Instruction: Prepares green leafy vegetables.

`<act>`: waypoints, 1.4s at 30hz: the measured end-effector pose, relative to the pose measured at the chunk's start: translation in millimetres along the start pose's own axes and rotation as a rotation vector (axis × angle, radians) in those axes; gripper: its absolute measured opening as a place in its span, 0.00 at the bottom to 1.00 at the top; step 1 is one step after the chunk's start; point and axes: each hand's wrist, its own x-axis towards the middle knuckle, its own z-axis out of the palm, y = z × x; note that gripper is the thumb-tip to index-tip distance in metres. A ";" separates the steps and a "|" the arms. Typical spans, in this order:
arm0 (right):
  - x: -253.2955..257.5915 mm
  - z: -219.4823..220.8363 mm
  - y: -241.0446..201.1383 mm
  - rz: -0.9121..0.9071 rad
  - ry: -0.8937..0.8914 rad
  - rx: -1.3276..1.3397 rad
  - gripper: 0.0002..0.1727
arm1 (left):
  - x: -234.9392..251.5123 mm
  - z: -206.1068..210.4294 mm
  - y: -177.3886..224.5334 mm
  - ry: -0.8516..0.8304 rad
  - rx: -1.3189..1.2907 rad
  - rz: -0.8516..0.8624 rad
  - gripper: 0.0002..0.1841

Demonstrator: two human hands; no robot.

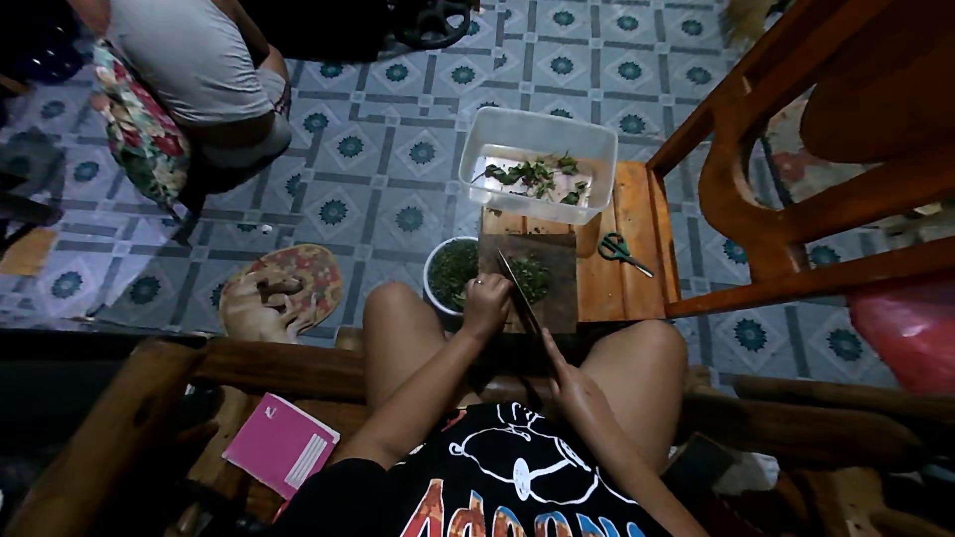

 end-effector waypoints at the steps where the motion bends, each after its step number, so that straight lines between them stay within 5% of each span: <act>1: 6.1 -0.2 -2.2 0.005 -0.006 -0.005 0.41 | -1.2 1.0 -1.1 0.010 0.000 0.007 0.07; 42: 8.3 -8.8 -5.4 -0.012 0.002 -0.001 0.41 | -6.2 4.7 -6.5 0.023 -0.045 -0.004 0.10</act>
